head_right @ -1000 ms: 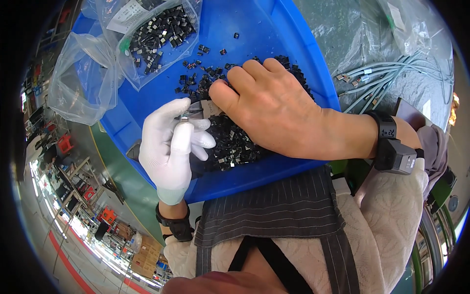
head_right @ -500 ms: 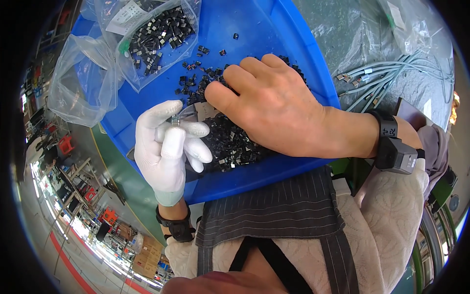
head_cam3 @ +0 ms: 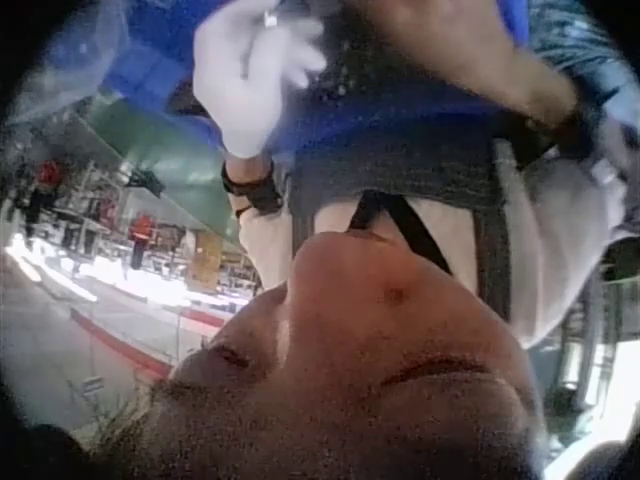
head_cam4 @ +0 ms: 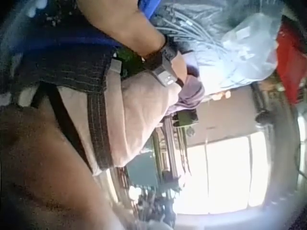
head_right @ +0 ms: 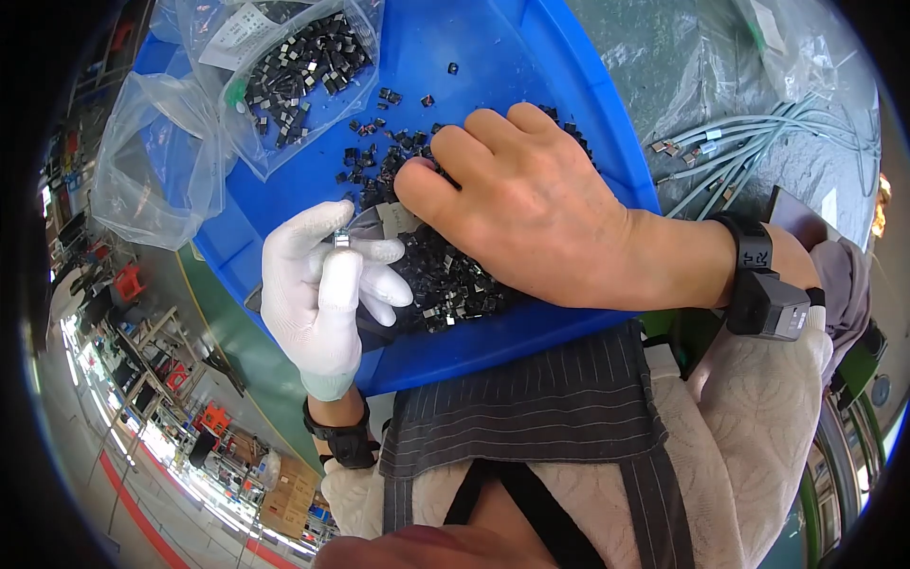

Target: The person picks up small components from a blue tray, trims them using shears, and places them back. After repeating this, the person moves a bundle of cables to the side and continues trimming components.

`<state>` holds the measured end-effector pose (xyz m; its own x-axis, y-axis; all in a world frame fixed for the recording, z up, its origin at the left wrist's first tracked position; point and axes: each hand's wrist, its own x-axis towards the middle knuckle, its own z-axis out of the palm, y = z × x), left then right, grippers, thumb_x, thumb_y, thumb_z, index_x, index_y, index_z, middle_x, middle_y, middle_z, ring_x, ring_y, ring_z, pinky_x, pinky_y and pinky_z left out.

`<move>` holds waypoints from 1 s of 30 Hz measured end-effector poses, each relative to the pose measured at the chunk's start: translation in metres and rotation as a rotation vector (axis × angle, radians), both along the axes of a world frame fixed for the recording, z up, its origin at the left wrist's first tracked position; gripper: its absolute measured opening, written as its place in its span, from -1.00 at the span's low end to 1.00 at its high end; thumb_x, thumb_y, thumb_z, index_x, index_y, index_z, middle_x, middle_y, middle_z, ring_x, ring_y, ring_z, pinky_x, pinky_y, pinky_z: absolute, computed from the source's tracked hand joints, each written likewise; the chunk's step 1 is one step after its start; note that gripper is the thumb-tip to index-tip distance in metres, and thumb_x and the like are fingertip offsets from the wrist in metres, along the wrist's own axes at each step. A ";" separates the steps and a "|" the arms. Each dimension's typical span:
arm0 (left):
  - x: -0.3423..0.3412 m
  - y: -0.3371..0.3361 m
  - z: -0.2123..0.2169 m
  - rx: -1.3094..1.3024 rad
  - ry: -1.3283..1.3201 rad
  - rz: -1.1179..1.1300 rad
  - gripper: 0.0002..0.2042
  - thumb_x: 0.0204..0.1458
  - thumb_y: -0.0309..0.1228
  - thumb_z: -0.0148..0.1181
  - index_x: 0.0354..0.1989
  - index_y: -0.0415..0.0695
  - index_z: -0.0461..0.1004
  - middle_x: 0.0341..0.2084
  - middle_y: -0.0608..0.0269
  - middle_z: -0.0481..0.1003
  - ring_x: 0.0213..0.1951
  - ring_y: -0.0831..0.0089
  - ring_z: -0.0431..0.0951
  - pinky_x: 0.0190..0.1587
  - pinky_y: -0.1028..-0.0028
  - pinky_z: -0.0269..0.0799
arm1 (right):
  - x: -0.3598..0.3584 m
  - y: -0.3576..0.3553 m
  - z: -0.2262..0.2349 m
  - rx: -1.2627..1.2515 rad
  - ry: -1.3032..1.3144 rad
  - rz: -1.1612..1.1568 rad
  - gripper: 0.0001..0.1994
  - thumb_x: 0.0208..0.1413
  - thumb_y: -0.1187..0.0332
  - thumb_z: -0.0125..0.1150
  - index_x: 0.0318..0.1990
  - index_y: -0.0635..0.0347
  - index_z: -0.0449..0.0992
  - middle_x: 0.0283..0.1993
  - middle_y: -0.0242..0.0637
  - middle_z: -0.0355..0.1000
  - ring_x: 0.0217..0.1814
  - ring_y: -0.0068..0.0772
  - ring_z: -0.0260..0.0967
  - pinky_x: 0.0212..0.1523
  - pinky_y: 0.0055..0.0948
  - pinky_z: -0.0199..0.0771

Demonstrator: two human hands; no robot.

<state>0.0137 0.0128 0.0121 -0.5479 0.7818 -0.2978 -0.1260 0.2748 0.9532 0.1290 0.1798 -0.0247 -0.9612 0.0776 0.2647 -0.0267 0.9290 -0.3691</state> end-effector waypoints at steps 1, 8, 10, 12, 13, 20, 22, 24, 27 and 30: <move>0.000 0.000 -0.001 0.005 -0.002 -0.001 -0.72 0.14 -0.56 -0.07 0.04 -0.31 0.22 -0.35 -0.10 0.53 -0.50 0.48 0.56 -0.56 0.64 0.42 | 0.000 0.000 0.000 0.000 -0.001 -0.001 -0.71 -0.24 0.52 0.14 -0.24 0.24 0.43 -0.46 -0.30 0.24 -0.44 -0.34 0.25 -0.43 -0.40 0.21; 0.000 -0.002 -0.002 0.033 0.006 -0.007 -0.72 0.14 -0.57 -0.07 0.03 -0.31 0.22 -0.35 -0.09 0.53 -0.49 0.48 0.56 -0.55 0.63 0.43 | 0.001 -0.004 -0.001 -0.031 0.006 -0.010 -0.70 -0.23 0.50 0.14 -0.22 0.25 0.41 -0.46 -0.30 0.24 -0.44 -0.36 0.25 -0.44 -0.40 0.23; 0.000 -0.004 -0.002 0.039 -0.006 -0.008 -0.72 0.14 -0.58 -0.07 0.03 -0.32 0.22 -0.35 -0.09 0.53 -0.49 0.47 0.57 -0.55 0.63 0.43 | 0.002 -0.005 0.000 -0.023 0.007 -0.011 -0.70 -0.22 0.49 0.13 -0.22 0.26 0.41 -0.46 -0.30 0.23 -0.44 -0.36 0.24 -0.44 -0.41 0.23; 0.001 -0.004 -0.002 0.042 -0.013 -0.009 -0.73 0.14 -0.58 -0.08 0.03 -0.32 0.22 -0.35 -0.10 0.53 -0.49 0.47 0.57 -0.55 0.62 0.43 | 0.002 -0.006 0.000 -0.005 0.010 -0.009 -0.71 -0.20 0.48 0.13 -0.22 0.27 0.40 -0.45 -0.31 0.23 -0.44 -0.37 0.24 -0.44 -0.41 0.24; 0.001 -0.004 -0.003 0.041 0.002 -0.010 -0.73 0.14 -0.59 -0.08 0.02 -0.32 0.22 -0.35 -0.10 0.53 -0.49 0.47 0.57 -0.55 0.62 0.43 | 0.002 -0.006 -0.001 -0.005 0.009 -0.010 -0.71 -0.20 0.48 0.13 -0.22 0.27 0.40 -0.45 -0.31 0.23 -0.44 -0.37 0.24 -0.44 -0.41 0.24; 0.002 -0.005 -0.003 0.039 0.019 -0.013 -0.73 0.13 -0.60 -0.09 0.02 -0.32 0.21 -0.35 -0.11 0.52 -0.50 0.45 0.57 -0.55 0.62 0.44 | 0.002 -0.010 0.000 0.099 0.006 -0.042 -0.72 -0.18 0.45 0.14 -0.22 0.28 0.39 -0.46 -0.31 0.22 -0.43 -0.38 0.23 -0.45 -0.42 0.21; 0.003 -0.005 -0.004 0.030 0.002 0.002 -0.74 0.13 -0.60 -0.09 0.01 -0.32 0.21 -0.35 -0.10 0.52 -0.49 0.44 0.57 -0.55 0.61 0.44 | 0.002 -0.011 0.000 0.103 0.001 -0.047 -0.71 -0.18 0.45 0.14 -0.22 0.28 0.39 -0.46 -0.31 0.22 -0.43 -0.38 0.23 -0.45 -0.43 0.20; 0.003 -0.004 -0.005 0.024 -0.008 0.008 -0.74 0.13 -0.60 -0.09 0.01 -0.32 0.21 -0.35 -0.10 0.52 -0.49 0.44 0.57 -0.55 0.60 0.45 | 0.001 -0.012 -0.002 0.112 -0.011 -0.053 -0.71 -0.18 0.44 0.14 -0.21 0.28 0.39 -0.46 -0.31 0.22 -0.42 -0.39 0.23 -0.45 -0.43 0.19; 0.001 -0.004 -0.004 -0.007 -0.056 -0.005 -0.75 0.14 -0.59 -0.11 0.00 -0.31 0.20 -0.36 -0.12 0.52 -0.49 0.41 0.58 -0.53 0.58 0.46 | 0.000 -0.014 -0.003 0.122 -0.017 -0.054 -0.72 -0.19 0.44 0.14 -0.23 0.27 0.38 -0.47 -0.32 0.22 -0.43 -0.39 0.23 -0.46 -0.44 0.19; 0.002 -0.007 -0.005 0.020 -0.083 0.001 -0.76 0.15 -0.58 -0.12 -0.01 -0.31 0.20 -0.37 -0.13 0.52 -0.48 0.38 0.59 -0.52 0.56 0.48 | 0.001 -0.017 -0.003 0.132 -0.036 -0.053 -0.73 -0.19 0.45 0.14 -0.24 0.26 0.38 -0.47 -0.32 0.22 -0.43 -0.40 0.23 -0.46 -0.44 0.19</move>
